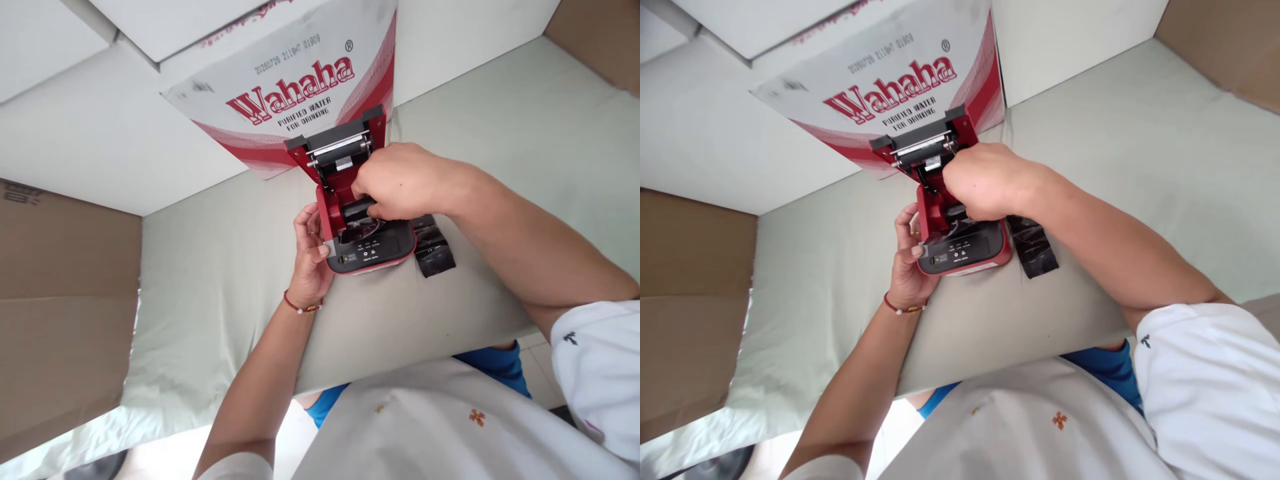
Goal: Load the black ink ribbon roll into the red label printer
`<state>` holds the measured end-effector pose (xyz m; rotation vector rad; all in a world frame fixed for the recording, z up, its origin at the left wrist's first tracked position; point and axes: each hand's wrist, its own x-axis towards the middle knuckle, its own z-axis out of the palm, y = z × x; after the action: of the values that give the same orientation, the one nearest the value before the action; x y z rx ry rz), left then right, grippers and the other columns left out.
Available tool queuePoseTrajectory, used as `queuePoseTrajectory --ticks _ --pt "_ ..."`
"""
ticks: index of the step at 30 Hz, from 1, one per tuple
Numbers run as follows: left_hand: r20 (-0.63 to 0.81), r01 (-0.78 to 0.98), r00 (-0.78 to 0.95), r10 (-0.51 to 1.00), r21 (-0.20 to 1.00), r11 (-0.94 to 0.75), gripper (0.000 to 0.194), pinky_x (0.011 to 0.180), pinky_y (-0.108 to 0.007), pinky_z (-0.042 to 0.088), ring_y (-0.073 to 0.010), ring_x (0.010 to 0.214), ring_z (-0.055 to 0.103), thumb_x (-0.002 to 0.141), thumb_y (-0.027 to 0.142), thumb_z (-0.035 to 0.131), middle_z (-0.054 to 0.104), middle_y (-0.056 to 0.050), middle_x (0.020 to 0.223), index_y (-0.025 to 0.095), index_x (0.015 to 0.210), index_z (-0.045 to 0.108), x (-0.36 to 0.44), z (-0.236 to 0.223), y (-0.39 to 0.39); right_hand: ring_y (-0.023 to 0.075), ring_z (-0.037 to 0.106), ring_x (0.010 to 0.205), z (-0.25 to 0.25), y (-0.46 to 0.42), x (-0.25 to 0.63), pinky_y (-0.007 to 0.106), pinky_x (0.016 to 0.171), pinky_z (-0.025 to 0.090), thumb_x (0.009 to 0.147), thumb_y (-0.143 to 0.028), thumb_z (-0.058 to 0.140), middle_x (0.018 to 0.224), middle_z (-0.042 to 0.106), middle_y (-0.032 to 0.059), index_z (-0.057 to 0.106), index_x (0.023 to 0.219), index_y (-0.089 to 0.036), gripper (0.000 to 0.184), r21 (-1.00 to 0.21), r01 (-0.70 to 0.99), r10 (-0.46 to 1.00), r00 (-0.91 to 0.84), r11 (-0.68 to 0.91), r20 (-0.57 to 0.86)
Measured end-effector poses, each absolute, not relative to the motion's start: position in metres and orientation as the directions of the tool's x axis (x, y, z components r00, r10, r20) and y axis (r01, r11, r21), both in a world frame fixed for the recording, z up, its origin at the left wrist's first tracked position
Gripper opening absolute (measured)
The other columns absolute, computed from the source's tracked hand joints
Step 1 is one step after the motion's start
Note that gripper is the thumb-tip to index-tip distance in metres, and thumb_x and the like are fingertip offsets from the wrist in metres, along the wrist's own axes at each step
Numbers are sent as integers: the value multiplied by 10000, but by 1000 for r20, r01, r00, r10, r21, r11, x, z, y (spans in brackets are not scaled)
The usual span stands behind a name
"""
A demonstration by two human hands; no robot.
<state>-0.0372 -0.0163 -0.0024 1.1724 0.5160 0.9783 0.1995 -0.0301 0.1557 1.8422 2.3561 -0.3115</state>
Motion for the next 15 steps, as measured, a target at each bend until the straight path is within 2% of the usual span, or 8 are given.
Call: queuePoseTrajectory --ticks 6,13,15 --pt "142 -369 517 844 927 70 775 1259 -470 581 -321 1528 639 813 633 1014 647 -12 1646 439 1489 687 -37 -2 -15 319 790 1014 161 -36 203 387 813 478 968 -127 742 1054 858 124 864 1107 -148 186 -138 970 940 -230 200 -254" --pt "132 -373 497 858 925 74 772 1231 -451 598 -301 1487 646 784 621 1029 650 -4 1629 442 1466 713 -36 -3 -15 342 784 1103 152 -33 203 381 847 497 946 -125 721 1078 856 122 854 1117 -190 226 -118 976 945 -207 182 -254" --pt "129 -372 496 858 925 76 767 1241 -464 595 -306 1485 650 788 620 1026 653 -6 1626 440 1464 712 -36 -3 -15 348 783 1121 149 -35 201 383 868 502 945 -132 713 1086 854 131 848 1107 -182 216 -175 969 953 -212 176 -216"
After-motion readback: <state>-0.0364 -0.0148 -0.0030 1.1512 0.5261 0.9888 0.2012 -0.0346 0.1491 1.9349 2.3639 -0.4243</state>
